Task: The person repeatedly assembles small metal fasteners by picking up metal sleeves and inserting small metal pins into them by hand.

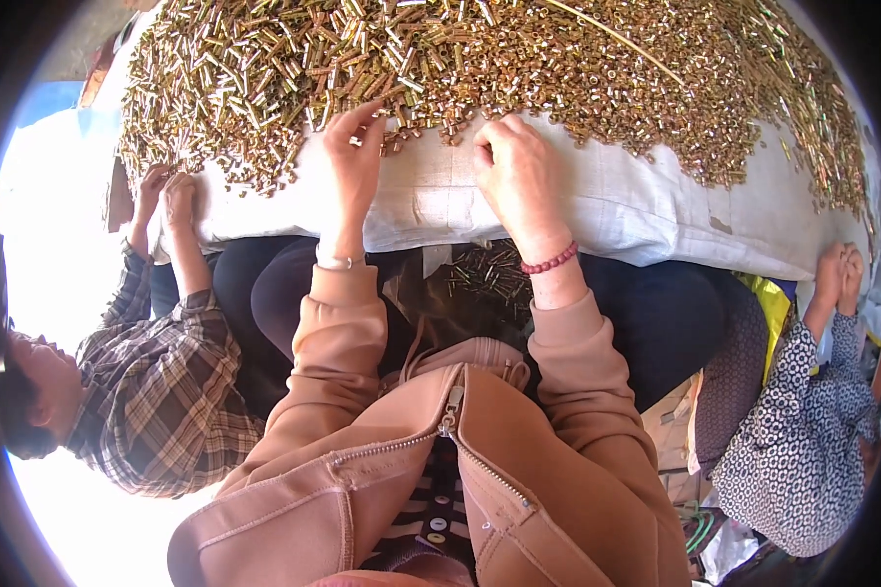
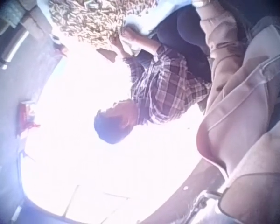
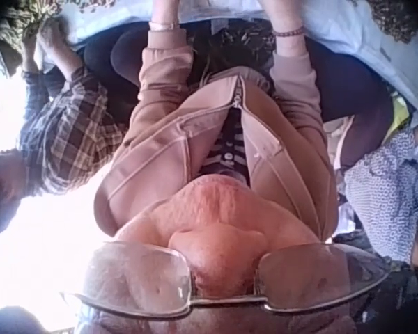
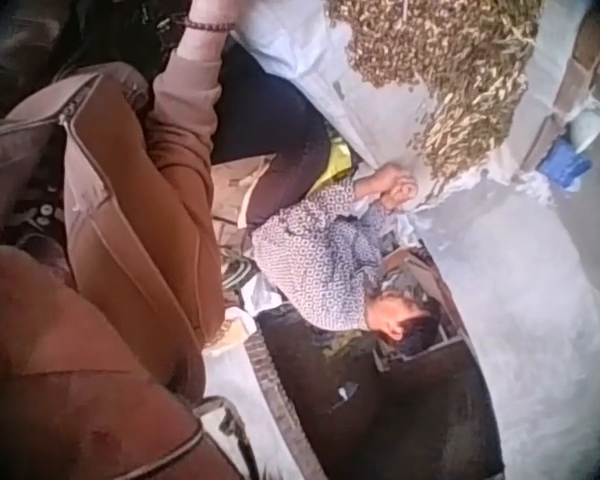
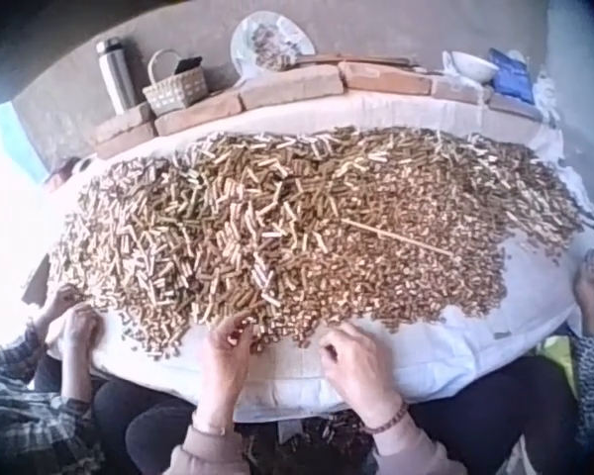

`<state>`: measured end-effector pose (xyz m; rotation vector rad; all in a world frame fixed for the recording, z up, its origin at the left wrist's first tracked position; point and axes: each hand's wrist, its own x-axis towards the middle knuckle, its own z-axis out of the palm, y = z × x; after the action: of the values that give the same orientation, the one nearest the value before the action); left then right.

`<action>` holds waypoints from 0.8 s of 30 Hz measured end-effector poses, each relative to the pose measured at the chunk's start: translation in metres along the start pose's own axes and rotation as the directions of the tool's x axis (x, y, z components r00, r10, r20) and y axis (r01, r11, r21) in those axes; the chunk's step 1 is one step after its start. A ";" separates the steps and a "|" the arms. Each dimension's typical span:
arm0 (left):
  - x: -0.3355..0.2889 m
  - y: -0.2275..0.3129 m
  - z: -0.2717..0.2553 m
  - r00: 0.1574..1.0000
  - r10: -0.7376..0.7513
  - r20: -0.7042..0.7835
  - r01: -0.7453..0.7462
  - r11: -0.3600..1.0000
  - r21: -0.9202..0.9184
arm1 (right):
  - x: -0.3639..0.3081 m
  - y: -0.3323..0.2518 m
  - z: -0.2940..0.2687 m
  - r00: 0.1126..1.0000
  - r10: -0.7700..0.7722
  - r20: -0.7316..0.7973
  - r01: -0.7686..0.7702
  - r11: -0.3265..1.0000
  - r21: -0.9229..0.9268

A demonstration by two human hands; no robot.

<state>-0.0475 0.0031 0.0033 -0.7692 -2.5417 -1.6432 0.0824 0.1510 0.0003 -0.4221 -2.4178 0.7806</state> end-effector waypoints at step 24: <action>-0.036 0.029 -0.012 0.851 -0.177 0.494 0.461 0.702 -0.543 | 0.006 -0.025 -0.006 0.974 0.131 0.187 -0.227 0.460 0.859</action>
<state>-0.0070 -0.0115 0.0232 -0.7705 -2.4294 -2.8601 0.0777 0.1370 0.0217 -0.1989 -1.6849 2.0298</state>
